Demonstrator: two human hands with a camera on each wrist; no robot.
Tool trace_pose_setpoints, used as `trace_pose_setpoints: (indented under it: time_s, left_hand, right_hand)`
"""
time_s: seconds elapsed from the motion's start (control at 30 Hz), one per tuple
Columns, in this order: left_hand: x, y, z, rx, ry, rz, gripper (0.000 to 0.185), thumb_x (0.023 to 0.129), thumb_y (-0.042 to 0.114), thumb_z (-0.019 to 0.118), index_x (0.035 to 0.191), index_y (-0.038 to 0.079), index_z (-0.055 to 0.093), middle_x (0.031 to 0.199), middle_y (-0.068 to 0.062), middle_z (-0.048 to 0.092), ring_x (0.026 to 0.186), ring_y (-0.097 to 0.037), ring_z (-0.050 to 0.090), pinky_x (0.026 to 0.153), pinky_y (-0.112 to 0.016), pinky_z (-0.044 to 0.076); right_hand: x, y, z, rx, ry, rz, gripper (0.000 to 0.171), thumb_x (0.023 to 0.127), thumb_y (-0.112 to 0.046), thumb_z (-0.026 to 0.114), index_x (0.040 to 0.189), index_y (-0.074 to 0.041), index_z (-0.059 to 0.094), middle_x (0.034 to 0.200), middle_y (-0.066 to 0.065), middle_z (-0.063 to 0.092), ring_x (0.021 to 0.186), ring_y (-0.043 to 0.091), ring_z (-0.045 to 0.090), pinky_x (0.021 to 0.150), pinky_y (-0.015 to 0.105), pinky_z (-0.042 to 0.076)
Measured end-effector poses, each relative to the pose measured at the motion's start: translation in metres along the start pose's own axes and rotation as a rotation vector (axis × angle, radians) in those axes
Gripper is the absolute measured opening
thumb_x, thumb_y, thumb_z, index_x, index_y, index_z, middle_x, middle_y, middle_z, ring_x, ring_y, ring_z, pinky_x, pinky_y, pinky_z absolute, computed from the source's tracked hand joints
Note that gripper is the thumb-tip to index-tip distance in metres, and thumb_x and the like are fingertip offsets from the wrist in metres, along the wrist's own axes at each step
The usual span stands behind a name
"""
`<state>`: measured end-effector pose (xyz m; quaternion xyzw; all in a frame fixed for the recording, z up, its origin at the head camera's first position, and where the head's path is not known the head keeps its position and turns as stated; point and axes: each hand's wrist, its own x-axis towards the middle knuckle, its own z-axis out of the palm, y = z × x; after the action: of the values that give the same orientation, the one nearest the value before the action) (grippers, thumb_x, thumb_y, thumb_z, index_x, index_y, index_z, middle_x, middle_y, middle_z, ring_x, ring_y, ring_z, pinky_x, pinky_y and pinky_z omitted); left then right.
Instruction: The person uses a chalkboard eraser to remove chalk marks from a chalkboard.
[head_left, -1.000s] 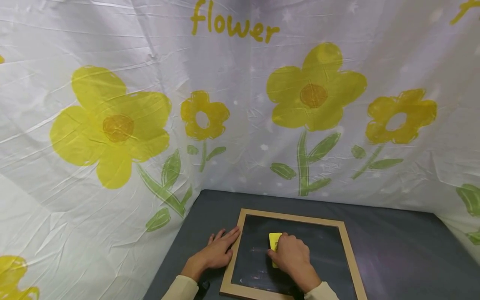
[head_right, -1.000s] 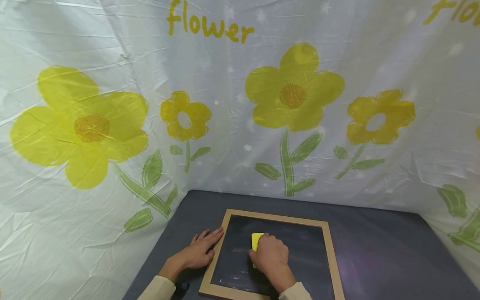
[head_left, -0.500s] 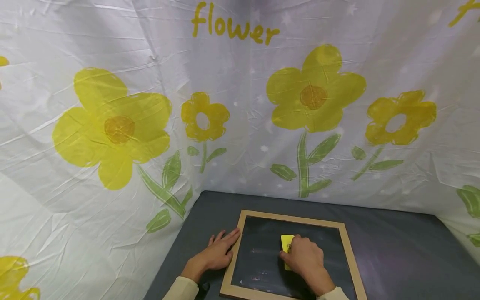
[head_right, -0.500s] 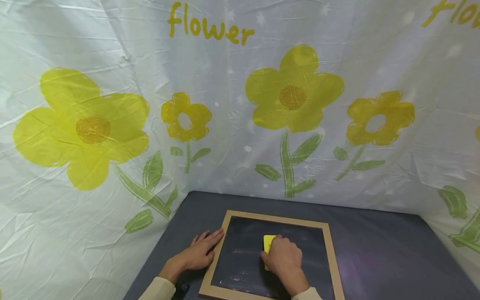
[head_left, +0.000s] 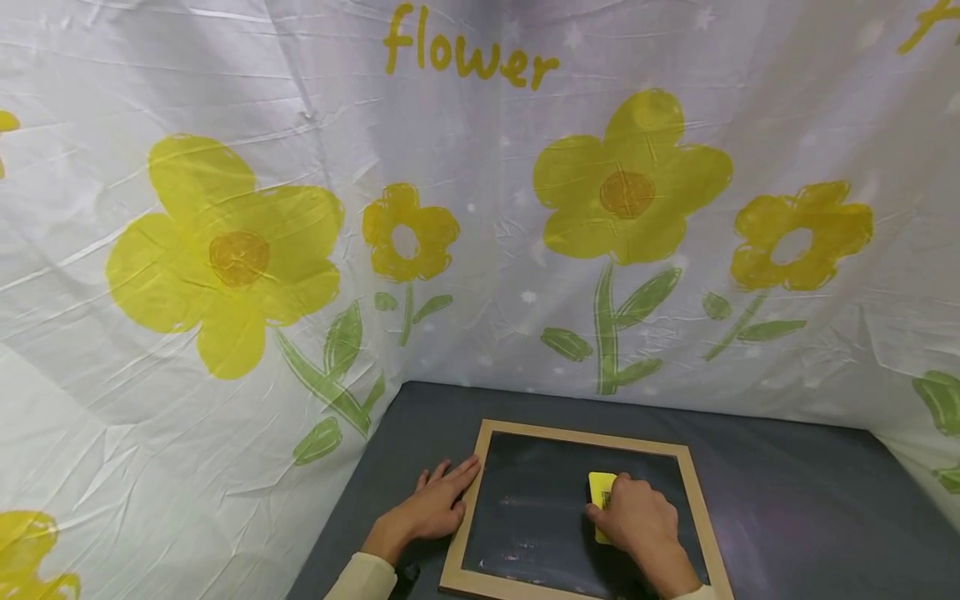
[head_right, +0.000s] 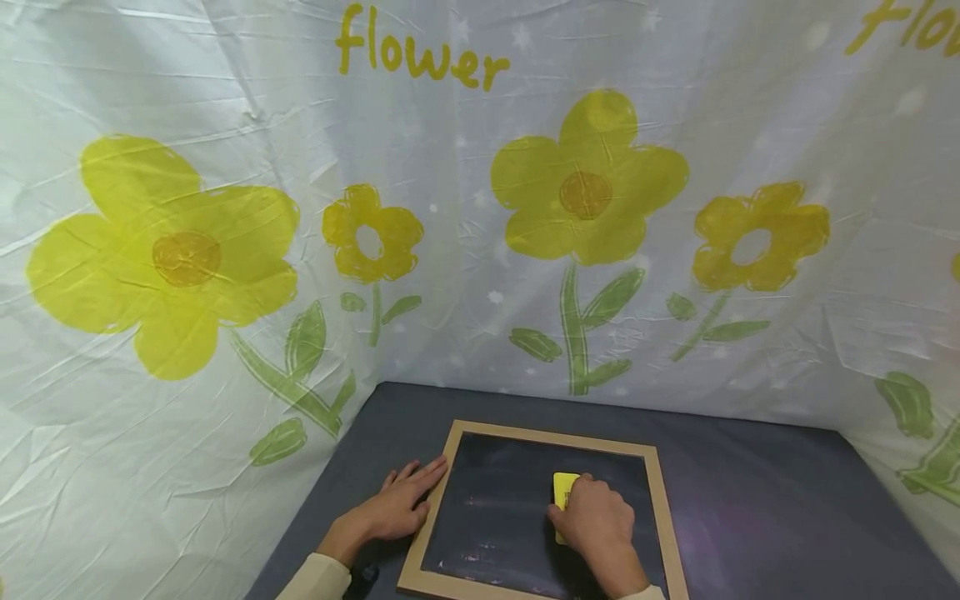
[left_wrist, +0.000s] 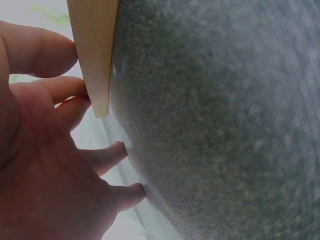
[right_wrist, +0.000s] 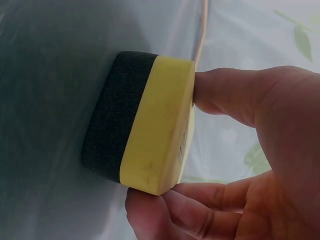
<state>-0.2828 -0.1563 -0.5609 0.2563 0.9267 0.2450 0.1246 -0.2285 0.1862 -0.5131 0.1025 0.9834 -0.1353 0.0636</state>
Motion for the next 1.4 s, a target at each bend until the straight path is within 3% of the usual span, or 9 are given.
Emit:
trace_pose_setpoints:
  time_s: [0.43,0.73,1.13,1.4]
  left_hand:
    - [0.0,0.001,-0.001,-0.003,0.0,-0.002,0.067,0.107,0.014,0.053,0.173,0.013,0.037,0.182,-0.005,0.029,0.165,-0.055,0.021,0.124,-0.084,0.011]
    - [0.001,0.0,0.0,0.004,-0.001,-0.004,0.067,0.107,0.013,0.054,0.172,0.013,0.038,0.182,-0.005,0.03,0.165,-0.055,0.022,0.123,-0.085,0.011]
    - [0.001,0.0,0.0,0.004,-0.008,-0.006,0.067,0.107,0.014,0.054,0.172,0.013,0.038,0.182,-0.004,0.029,0.165,-0.054,0.022,0.124,-0.084,0.011]
    - [0.001,0.0,0.001,-0.001,-0.009,-0.008,0.067,0.107,0.014,0.054,0.173,0.014,0.037,0.182,-0.003,0.029,0.165,-0.054,0.021,0.124,-0.084,0.01]
  right_hand:
    - [0.001,0.037,-0.009,0.016,-0.006,-0.013,0.073,0.09,-0.057,0.082,0.111,0.011,0.065,0.085,0.016,0.068,0.07,0.028,0.064,0.065,0.047,0.055]
    - [0.004,0.056,-0.013,0.024,-0.064,0.088,0.079,0.091,-0.061,0.08,0.122,0.01,0.063,0.098,0.021,0.069,0.082,0.035,0.066,0.071,0.053,0.056]
    - [0.001,0.079,-0.02,0.036,-0.073,0.092,0.071,0.092,-0.06,0.079,0.112,0.006,0.066,0.09,0.016,0.067,0.078,0.031,0.064,0.069,0.049,0.053]
    - [-0.001,0.092,-0.026,0.045,-0.101,0.121,0.073,0.092,-0.06,0.079,0.114,0.008,0.064,0.089,0.017,0.066,0.079,0.033,0.064,0.068,0.05,0.054]
